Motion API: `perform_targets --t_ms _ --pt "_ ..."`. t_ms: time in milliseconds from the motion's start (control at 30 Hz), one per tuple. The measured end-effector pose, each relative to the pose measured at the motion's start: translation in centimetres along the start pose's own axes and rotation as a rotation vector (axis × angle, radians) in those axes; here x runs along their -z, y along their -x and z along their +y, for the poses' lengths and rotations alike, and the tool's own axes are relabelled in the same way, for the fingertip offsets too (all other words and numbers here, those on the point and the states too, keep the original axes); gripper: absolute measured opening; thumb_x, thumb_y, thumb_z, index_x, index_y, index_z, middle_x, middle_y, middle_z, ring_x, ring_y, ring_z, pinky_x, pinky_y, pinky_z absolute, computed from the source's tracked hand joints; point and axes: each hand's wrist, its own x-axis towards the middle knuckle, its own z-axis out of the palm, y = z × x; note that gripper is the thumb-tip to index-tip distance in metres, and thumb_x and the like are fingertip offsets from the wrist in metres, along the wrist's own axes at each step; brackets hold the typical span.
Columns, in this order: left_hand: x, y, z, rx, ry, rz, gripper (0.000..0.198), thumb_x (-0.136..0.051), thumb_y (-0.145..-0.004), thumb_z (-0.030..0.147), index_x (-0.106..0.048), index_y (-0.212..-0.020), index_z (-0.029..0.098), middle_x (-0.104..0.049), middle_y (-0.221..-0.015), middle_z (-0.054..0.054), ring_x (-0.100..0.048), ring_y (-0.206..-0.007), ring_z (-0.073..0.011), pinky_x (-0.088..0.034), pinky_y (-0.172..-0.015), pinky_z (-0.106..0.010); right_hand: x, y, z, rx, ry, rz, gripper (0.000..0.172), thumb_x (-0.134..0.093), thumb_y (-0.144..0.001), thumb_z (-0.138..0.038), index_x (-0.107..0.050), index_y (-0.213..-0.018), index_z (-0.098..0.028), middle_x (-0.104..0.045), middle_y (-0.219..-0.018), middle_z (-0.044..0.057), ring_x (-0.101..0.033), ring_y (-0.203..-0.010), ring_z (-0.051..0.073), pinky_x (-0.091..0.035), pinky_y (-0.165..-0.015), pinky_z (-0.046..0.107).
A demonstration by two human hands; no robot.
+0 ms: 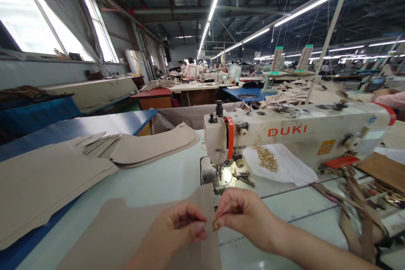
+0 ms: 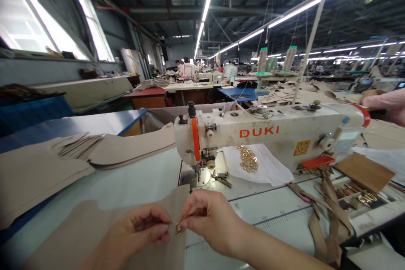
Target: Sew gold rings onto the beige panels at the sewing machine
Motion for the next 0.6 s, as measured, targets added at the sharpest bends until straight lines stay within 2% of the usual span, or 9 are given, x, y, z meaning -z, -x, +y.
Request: perform_targets --t_ms 133,333,467,600 --pt "-0.1 -0.6 -0.7 0.057 0.066 -0.078 0.039 -0.083 -0.047 0.042 -0.06 -0.065 0.016 -0.066 -0.055 0.0 -0.059 -0.052 -0.0131 -0.045 -0.054 -0.023 0.0 -0.5 0.4 -0.074 -0.095 -0.009 0.022 -0.078 -0.059 -0.023 -0.059 -0.065 -0.014 -0.064 -0.062 -0.002 -0.058 -0.057 0.008 -0.043 -0.058 0.019" --pt "0.3 -2.0 -2.8 0.012 0.104 -0.034 0.045 -0.083 -0.047 0.045 -0.056 -0.068 0.017 -0.064 -0.055 0.002 -0.061 -0.052 -0.0127 -0.044 -0.051 -0.021 0.1 -1.0 1.1 0.01 0.033 0.064 0.004 -0.067 -0.068 -0.017 -0.066 -0.071 -0.015 -0.062 -0.065 -0.003 -0.055 -0.062 0.008 -0.043 -0.061 0.02" --pt "0.5 -2.3 -2.7 0.003 0.096 0.008 0.046 -0.083 -0.047 0.046 -0.054 -0.068 0.017 -0.064 -0.055 0.003 -0.061 -0.05 -0.0119 -0.044 -0.049 -0.02 -0.1 -1.2 1.3 -0.059 -0.069 0.037 0.015 -0.071 -0.068 -0.027 -0.067 -0.074 -0.014 -0.063 -0.065 -0.002 -0.06 -0.063 0.01 -0.046 -0.065 0.023" --pt "0.0 -2.0 -1.0 0.038 0.121 0.067 0.046 -0.084 -0.045 0.044 -0.055 -0.067 0.017 -0.063 -0.055 0.003 -0.061 -0.051 -0.0119 -0.046 -0.05 -0.02 -0.2 -2.2 1.8 -0.102 -0.155 0.045 0.031 -0.083 -0.053 -0.035 -0.065 -0.068 -0.014 -0.063 -0.061 -0.002 -0.061 -0.06 0.012 -0.047 -0.064 0.025"
